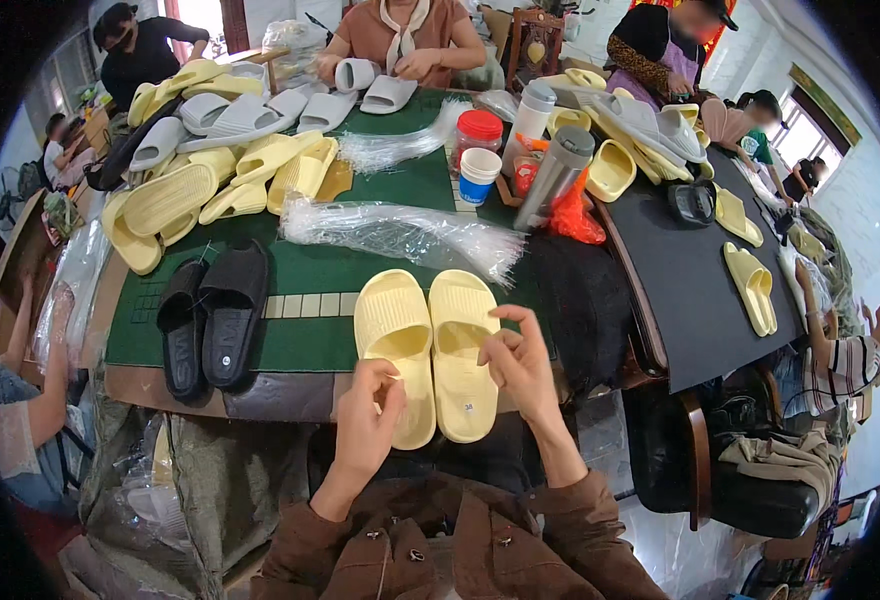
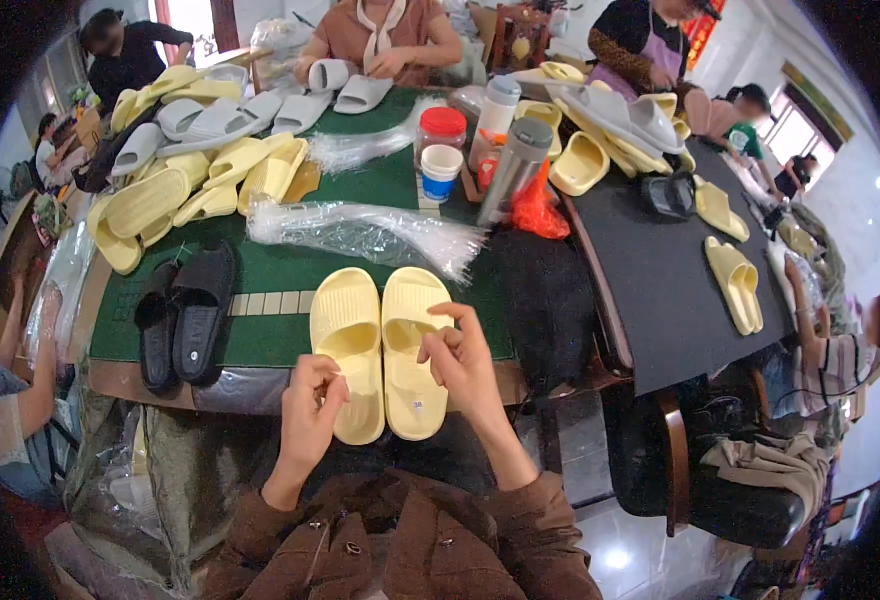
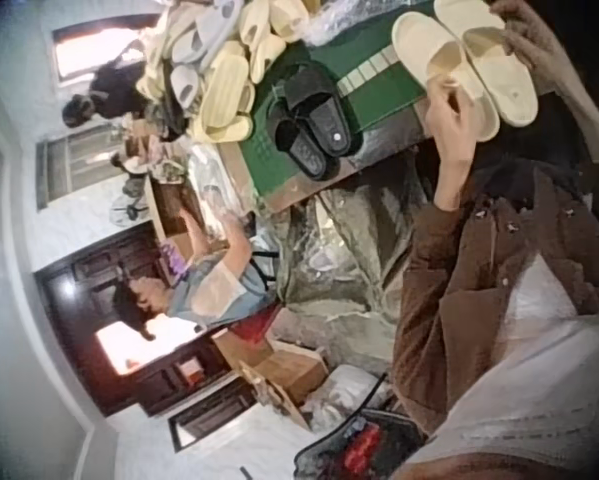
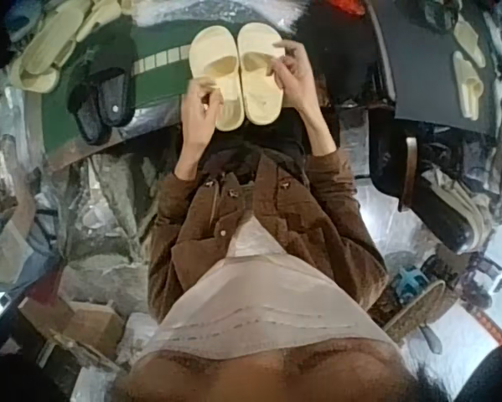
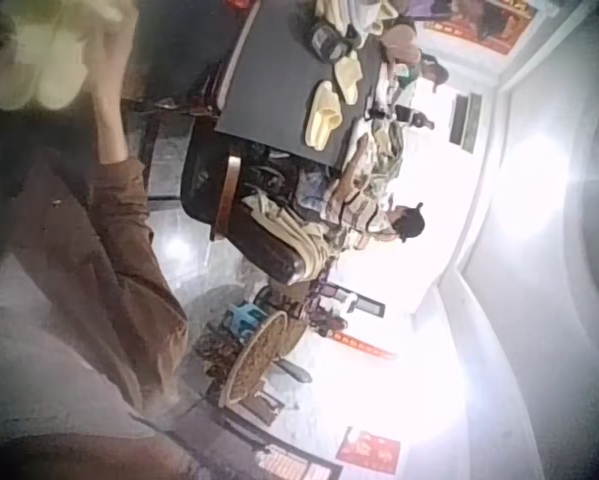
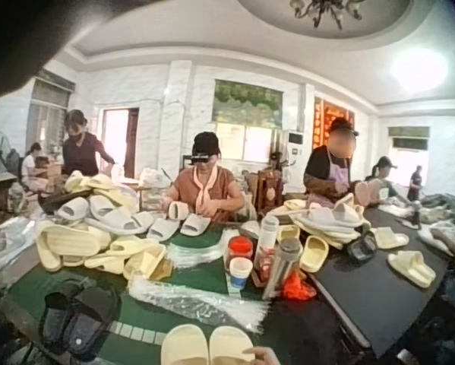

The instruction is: The person assembles pairs of plastic slippers by inserting small metal fasteners into the soles. They handle yellow, black, and white slippers, picking them up, aligning them, and securing the fasteners by hand. The finished pairs are placed on the table.

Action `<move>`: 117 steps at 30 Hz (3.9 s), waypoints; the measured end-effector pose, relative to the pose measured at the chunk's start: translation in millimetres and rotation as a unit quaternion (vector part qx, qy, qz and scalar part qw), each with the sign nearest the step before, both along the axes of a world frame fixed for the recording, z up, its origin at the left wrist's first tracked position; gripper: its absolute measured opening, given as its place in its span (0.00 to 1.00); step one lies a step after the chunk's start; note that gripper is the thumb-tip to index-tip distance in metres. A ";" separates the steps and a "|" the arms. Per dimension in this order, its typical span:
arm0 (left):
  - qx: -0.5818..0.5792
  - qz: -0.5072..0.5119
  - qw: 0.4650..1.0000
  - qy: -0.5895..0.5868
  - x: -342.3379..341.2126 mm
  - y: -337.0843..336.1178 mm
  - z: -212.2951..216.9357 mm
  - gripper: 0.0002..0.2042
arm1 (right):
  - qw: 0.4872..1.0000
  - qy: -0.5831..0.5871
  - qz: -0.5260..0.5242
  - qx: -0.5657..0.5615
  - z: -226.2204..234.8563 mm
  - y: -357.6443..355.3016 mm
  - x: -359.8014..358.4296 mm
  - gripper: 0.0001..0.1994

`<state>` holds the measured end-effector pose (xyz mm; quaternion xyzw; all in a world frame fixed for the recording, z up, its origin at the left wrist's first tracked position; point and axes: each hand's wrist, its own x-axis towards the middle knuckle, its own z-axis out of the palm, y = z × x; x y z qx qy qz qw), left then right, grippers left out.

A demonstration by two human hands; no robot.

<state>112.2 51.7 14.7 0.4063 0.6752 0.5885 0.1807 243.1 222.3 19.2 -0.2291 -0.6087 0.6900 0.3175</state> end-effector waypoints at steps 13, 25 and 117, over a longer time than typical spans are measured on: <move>-0.018 -0.172 0.981 -0.086 35.5 0.9 -5.5 0.25 | 0.990 0.018 0.143 -0.009 21.1 -30.3 4.4 0.10; 0.326 -0.233 0.864 -0.304 -4.9 -27.9 14.5 0.23 | 0.977 0.135 -0.158 -0.046 -7.5 22.4 41.7 0.10; -0.209 0.079 0.929 0.296 2.3 86.7 -53.3 0.31 | 0.983 -0.158 0.081 0.054 -29.0 2.2 -27.4 0.16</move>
